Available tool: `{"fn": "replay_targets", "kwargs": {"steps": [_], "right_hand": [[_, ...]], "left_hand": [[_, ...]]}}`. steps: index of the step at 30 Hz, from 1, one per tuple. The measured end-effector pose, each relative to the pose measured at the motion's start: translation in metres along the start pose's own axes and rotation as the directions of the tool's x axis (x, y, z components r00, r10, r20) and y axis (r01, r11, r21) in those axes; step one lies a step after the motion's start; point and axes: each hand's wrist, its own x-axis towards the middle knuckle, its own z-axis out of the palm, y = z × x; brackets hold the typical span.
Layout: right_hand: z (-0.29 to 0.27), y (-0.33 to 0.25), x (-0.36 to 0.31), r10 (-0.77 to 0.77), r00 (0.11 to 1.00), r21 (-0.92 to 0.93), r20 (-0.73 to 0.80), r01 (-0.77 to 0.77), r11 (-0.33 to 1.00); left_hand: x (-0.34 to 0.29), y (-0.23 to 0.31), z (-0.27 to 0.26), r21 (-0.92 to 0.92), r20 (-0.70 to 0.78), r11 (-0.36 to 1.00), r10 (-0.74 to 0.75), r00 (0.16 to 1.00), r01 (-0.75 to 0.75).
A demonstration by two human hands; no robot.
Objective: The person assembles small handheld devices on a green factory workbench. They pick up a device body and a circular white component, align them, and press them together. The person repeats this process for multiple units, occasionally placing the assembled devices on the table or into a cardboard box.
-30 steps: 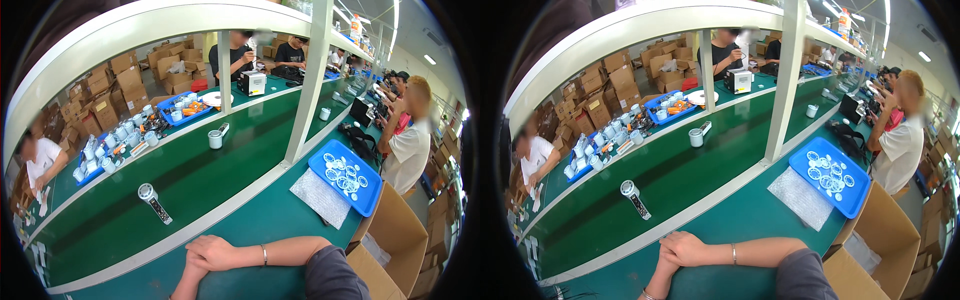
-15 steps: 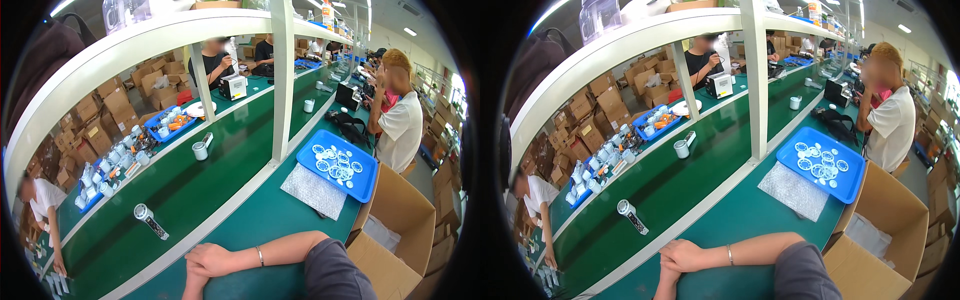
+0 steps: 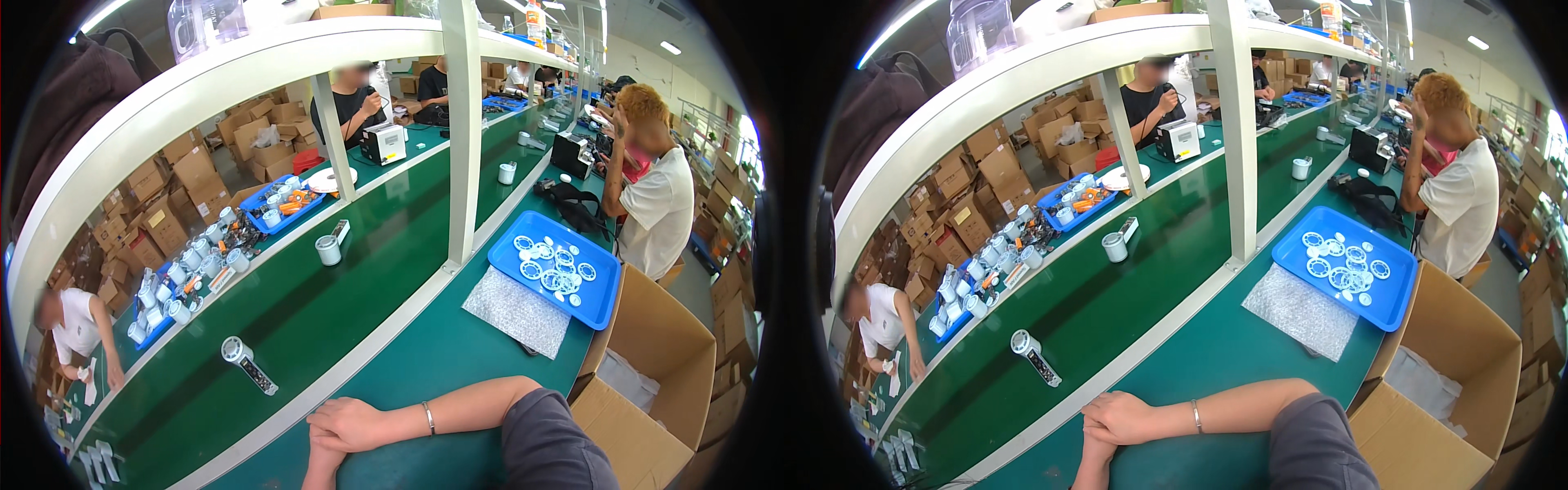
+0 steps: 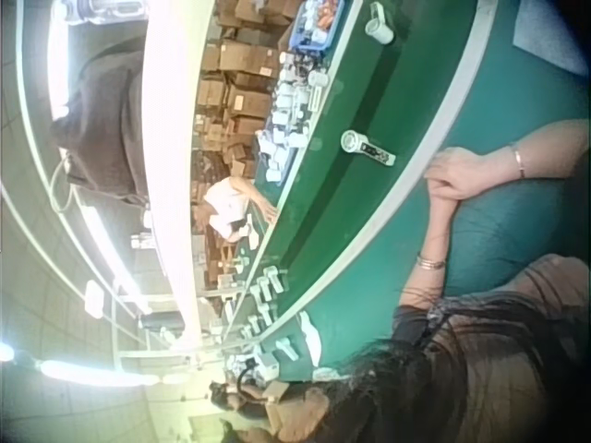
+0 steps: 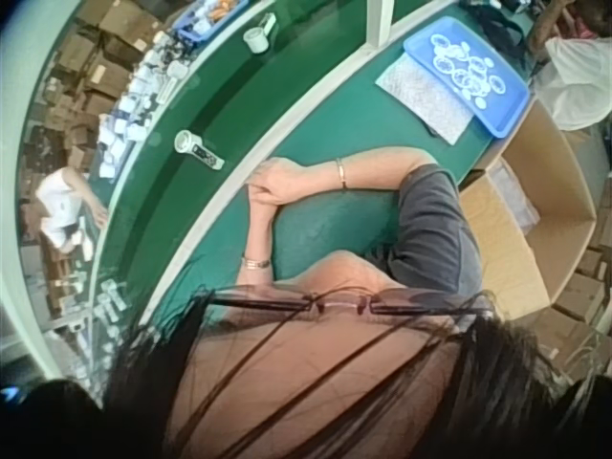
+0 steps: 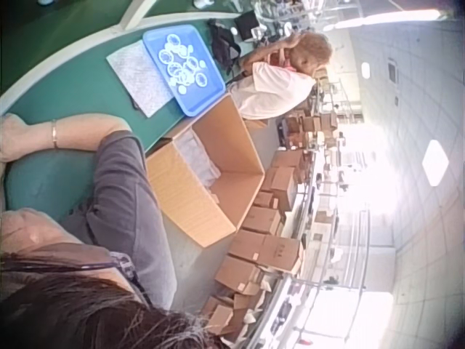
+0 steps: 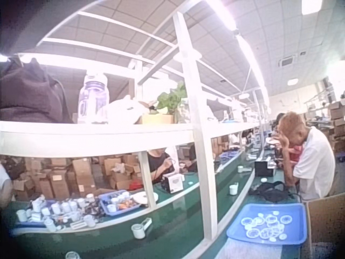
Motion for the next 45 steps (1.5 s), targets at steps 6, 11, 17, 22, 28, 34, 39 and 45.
{"fn": "replay_targets", "kwargs": {"steps": [6,11,17,22,28,34,39,45], "right_hand": [[0.002,0.001,0.0,-0.006,1.0,-0.01,-0.008,0.006,1.0],[0.005,0.003,0.0,-0.023,0.999,-0.005,-0.036,0.023,1.0],[0.003,0.003,-0.001,-0.023,0.999,-0.002,-0.04,0.023,1.0],[0.004,0.002,0.0,-0.013,1.0,-0.002,-0.027,0.013,1.0],[-0.001,0.001,-0.001,0.034,0.998,-0.017,0.046,-0.033,0.999],[0.01,0.006,-0.001,-0.033,0.999,-0.032,-0.009,0.032,0.999],[0.017,0.009,-0.002,-0.078,0.988,0.005,-0.137,0.079,0.997],[0.012,0.007,-0.001,0.016,0.998,-0.023,0.064,-0.014,1.0]], "left_hand": [[0.0,0.003,-0.002,-0.007,0.003,1.0,-0.001,1.0,0.001],[0.0,0.002,-0.003,-0.005,0.005,1.0,-0.008,1.0,0.008],[0.0,0.002,-0.003,-0.012,0.003,1.0,-0.008,1.0,0.008],[0.0,0.004,-0.003,-0.019,-0.008,1.0,-0.01,1.0,0.01],[-0.001,0.015,-0.007,0.005,-0.027,0.999,-0.032,0.999,0.032],[0.003,0.012,-0.001,0.008,-0.039,0.999,-0.038,0.999,0.038],[0.01,0.017,0.001,0.021,-0.023,0.999,-0.034,0.999,0.034],[0.012,0.018,0.004,0.029,-0.004,0.999,-0.032,0.999,0.032]]}}
